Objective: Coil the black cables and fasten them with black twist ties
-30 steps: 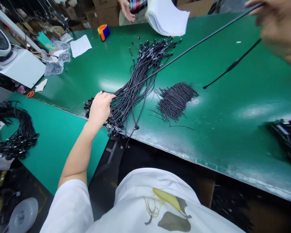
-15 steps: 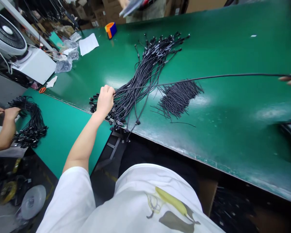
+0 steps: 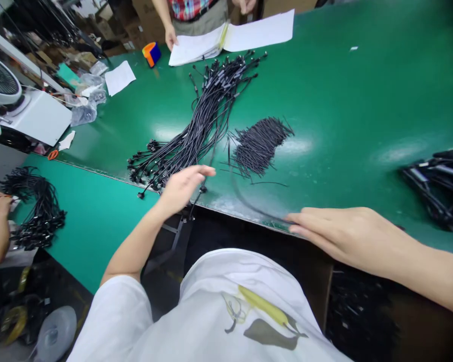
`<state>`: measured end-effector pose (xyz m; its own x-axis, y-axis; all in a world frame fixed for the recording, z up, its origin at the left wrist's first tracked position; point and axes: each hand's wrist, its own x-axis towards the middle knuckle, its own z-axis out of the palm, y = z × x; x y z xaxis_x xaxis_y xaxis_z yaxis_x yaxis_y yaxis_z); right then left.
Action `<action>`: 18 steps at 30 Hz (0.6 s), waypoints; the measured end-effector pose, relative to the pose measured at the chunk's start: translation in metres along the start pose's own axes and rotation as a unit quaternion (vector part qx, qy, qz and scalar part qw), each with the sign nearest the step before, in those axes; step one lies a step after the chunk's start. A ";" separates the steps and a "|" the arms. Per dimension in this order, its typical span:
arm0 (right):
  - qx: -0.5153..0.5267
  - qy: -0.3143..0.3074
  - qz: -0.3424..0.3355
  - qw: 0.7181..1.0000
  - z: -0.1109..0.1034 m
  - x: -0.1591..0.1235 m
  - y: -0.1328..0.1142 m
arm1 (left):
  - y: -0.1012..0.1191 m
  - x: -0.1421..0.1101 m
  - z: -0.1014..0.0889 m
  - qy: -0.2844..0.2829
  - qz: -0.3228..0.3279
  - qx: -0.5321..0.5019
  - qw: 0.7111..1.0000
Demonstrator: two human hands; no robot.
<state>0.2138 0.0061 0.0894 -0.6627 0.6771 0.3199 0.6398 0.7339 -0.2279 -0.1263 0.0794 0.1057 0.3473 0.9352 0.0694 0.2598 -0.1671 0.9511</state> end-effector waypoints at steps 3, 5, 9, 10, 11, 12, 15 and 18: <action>-0.052 0.079 0.007 0.995 -0.018 0.030 -0.018 | 0.009 -0.009 0.048 -0.211 -0.005 -0.041 0.977; -0.108 0.128 0.096 0.981 -0.033 0.040 -0.006 | 0.007 -0.015 0.064 -0.288 -0.065 -0.164 0.941; -0.084 0.104 0.240 0.962 -0.040 0.030 0.037 | -0.006 -0.018 0.065 -0.234 -0.149 -0.330 0.902; -0.062 0.083 0.261 0.960 -0.037 0.025 0.045 | -0.008 -0.017 0.063 -0.224 -0.159 -0.343 0.898; -0.047 0.061 0.279 0.957 -0.032 0.019 0.052 | -0.011 -0.016 0.061 -0.223 -0.169 -0.352 0.893; -0.039 0.039 0.295 0.954 -0.027 0.013 0.057 | -0.012 -0.016 0.060 -0.226 -0.180 -0.361 0.887; -0.036 -0.015 0.323 0.946 -0.008 -0.004 0.069 | -0.016 -0.013 0.054 -0.208 -0.220 -0.388 0.871; -0.034 -0.018 0.281 0.959 0.011 -0.021 0.072 | -0.020 -0.012 0.048 -0.123 -0.239 -0.403 0.875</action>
<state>0.2690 0.0452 0.0561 -0.2177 0.9669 0.1330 0.9232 0.2482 -0.2936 -0.0922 0.0568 0.0711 0.5812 0.7260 -0.3677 -0.2576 0.5927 0.7631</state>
